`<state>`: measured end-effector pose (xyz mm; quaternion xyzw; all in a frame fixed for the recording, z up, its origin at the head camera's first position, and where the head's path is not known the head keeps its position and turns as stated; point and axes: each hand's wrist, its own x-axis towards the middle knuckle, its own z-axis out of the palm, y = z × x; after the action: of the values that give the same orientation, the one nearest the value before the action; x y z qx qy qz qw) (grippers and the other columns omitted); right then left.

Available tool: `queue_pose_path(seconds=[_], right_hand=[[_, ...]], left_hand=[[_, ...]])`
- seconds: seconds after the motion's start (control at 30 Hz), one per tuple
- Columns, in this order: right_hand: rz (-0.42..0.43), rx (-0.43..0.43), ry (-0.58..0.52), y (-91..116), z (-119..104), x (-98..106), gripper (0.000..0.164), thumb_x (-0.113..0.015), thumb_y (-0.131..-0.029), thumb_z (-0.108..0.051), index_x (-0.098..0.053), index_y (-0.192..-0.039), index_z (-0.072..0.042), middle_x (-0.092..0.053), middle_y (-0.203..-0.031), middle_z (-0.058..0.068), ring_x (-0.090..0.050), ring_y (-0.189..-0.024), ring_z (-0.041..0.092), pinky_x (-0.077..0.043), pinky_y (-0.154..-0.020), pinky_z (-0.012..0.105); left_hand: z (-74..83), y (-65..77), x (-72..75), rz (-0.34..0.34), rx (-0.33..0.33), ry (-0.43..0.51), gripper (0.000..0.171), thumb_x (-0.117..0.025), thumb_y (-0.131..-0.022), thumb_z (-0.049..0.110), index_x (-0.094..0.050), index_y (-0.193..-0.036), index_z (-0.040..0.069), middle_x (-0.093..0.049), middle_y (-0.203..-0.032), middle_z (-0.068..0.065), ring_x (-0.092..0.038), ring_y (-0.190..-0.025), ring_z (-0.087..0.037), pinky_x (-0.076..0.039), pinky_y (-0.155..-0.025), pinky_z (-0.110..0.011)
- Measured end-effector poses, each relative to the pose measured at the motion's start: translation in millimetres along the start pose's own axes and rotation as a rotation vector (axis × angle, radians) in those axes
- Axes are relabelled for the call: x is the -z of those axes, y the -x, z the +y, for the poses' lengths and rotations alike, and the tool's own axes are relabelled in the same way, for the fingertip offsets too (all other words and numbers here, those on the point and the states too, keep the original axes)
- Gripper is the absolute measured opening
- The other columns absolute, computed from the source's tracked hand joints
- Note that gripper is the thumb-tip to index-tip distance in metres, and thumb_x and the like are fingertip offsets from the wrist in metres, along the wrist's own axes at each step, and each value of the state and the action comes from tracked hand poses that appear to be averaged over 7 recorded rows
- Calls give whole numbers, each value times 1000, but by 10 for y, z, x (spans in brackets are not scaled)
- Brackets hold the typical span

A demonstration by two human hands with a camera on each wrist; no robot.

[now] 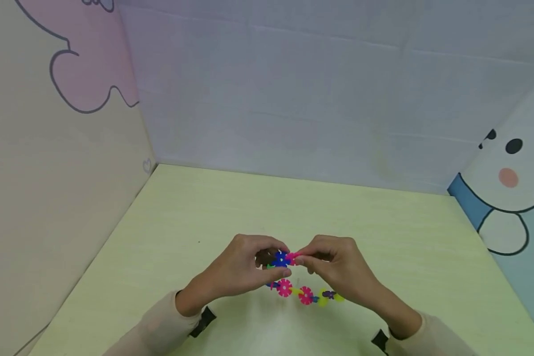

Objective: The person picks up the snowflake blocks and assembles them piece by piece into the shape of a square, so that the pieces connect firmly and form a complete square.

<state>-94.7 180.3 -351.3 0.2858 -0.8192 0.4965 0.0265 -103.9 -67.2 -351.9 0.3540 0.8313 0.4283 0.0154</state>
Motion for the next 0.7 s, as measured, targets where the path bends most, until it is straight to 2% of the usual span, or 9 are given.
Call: queue_pose_path(seconds=[0.17,0.3,0.43,0.57,0.63,0.7], right_hand=[[-54,23,-8,-42,-8,27,9,-78,-90,-11,-82,-96,-17,-69,-77,-5,-60,-65,7,-55,-60,24],[-146,52,-16,-119,-11,83,10,-79,-90,-15,-81,-99,-18,-73,-84,-7,-61,-70,6,-57,-63,25],[-188,-2,-99,-239,70,215,11,-74,-95,-17,-80,-104,-18,-74,-90,0,-66,-76,13,-58,-68,27],[-153,-92,-112,-403,366,244,13,-70,-99,-21,-79,-107,-18,-72,-89,4,-66,-77,20,-56,-67,29],[-158,-85,-20,-460,581,160,14,-70,-99,-23,-80,-106,-16,-72,-89,0,-65,-77,16,-55,-68,26],[-198,-47,87,-472,802,31,15,-72,-98,-23,-80,-106,-12,-73,-90,-3,-63,-76,10,-54,-68,23]], left_hand=[[39,-1,19,4,61,-10,23,-82,-90,28,-76,-109,18,-72,-83,13,-57,-65,1,-54,-63,-21],[58,33,52,2,83,-15,20,-81,-90,28,-77,-107,19,-69,-78,14,-55,-63,0,-53,-60,-21],[82,82,95,4,111,-23,19,-81,-90,30,-77,-106,20,-68,-77,15,-56,-64,0,-53,-61,-21],[128,173,131,1,153,-9,18,-82,-89,30,-77,-104,21,-69,-77,16,-57,-64,-1,-54,-62,-22],[145,226,133,-15,151,11,19,-81,-89,32,-76,-104,20,-68,-76,16,-57,-64,0,-54,-62,-21],[162,275,129,-38,138,34,19,-80,-91,33,-76,-104,20,-69,-76,16,-56,-64,1,-53,-61,-21]])
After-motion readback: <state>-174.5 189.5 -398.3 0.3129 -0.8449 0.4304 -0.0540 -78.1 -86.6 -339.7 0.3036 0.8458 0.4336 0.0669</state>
